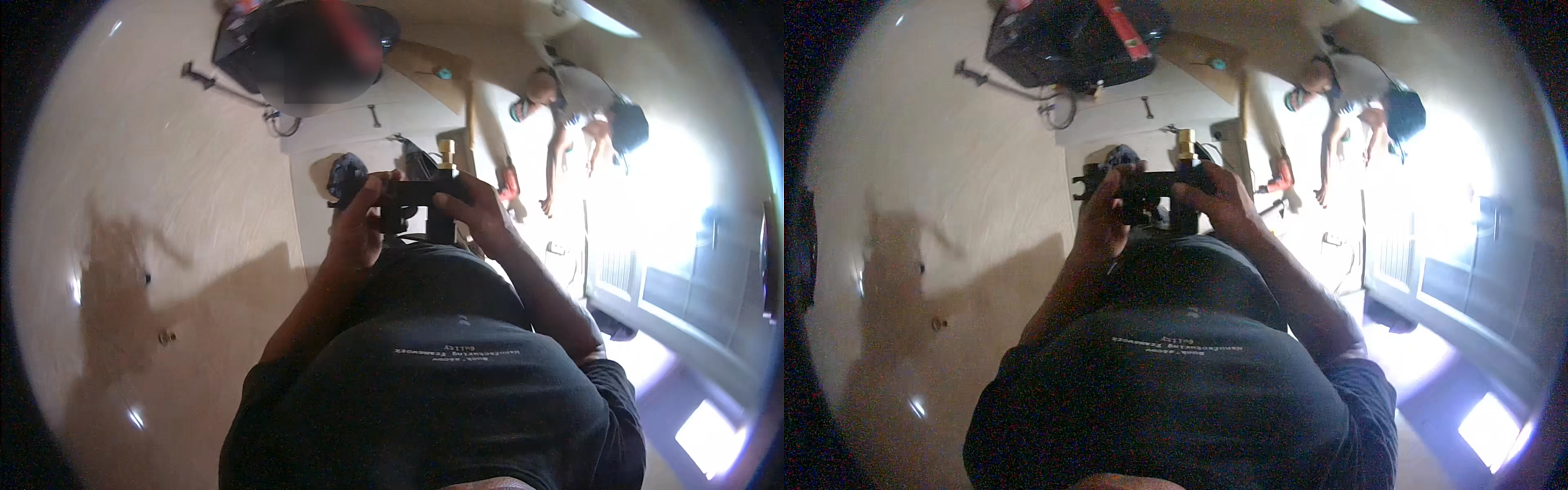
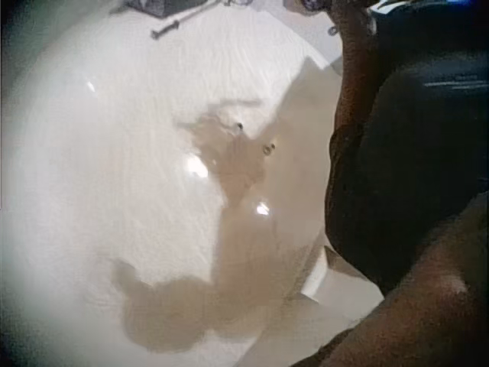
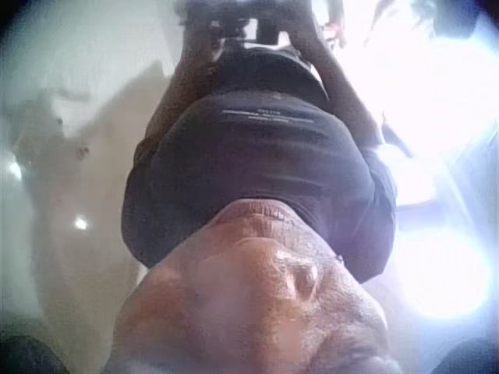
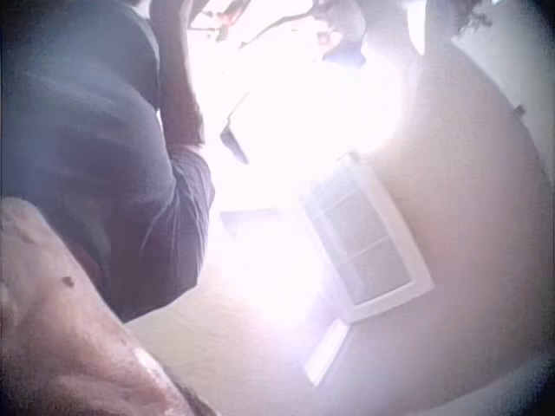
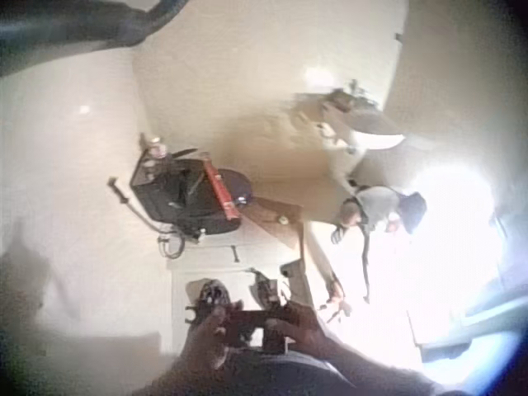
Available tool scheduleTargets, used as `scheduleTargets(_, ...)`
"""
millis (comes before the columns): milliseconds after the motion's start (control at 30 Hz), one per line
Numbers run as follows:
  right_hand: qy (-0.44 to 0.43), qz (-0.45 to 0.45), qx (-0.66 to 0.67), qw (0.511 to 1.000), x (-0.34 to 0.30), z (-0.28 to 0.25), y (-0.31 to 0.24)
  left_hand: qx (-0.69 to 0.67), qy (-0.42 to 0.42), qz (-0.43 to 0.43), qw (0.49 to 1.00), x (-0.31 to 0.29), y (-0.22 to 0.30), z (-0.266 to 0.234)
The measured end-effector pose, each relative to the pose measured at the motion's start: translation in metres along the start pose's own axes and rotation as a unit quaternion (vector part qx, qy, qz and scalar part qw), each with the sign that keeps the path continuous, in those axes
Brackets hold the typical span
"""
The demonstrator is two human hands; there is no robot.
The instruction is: The person uses a hammer and a tool to work on a wall opening, then assembles a bidet attachment by connecting a hose and brass fitting.
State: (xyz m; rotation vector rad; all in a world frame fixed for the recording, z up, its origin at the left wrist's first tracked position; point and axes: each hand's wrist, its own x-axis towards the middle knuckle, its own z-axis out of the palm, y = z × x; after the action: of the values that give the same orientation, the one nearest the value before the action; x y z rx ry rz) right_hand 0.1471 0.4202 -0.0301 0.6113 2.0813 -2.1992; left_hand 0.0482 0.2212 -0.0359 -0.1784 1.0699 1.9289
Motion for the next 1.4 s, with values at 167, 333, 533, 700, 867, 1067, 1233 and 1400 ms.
scheduleTargets(167,0.065,0.015,0.016,0.998,-0.002,0.027,-0.005,0.02,-0.012,-0.006,1.0,0.008,0.033,-0.008)
scheduleTargets(333,0.097,0.037,0.003,0.995,-0.018,0.017,-0.003,0.015,-0.046,-0.065,0.997,0.017,0.025,-0.004)
scheduleTargets(533,0.12,0.019,0.05,0.991,-0.034,-0.021,0.01,0.124,-0.187,-0.007,0.975,0.036,0.012,0.029)
scheduleTargets(700,0.165,0.014,0.146,0.975,-0.037,-0.036,0.01,0.309,-0.261,0.135,0.905,0.057,0.0,0.035)
scheduleTargets(867,0.169,0.058,0.135,0.975,-0.038,-0.053,0.009,0.269,-0.274,0.095,0.918,0.071,-0.006,0.045)
scheduleTargets(1067,0.164,0.049,0.184,0.968,-0.034,-0.062,0.013,0.202,-0.249,0.038,0.946,0.079,-0.006,0.053)
scheduleTargets(1233,0.233,-0.006,0.241,0.942,-0.025,-0.064,0.018,0.328,-0.283,0.153,0.888,0.08,-0.005,0.059)
scheduleTargets(1400,0.248,-0.005,0.187,0.951,-0.008,-0.092,0.014,0.167,-0.15,-0.078,0.971,0.075,0.007,0.072)
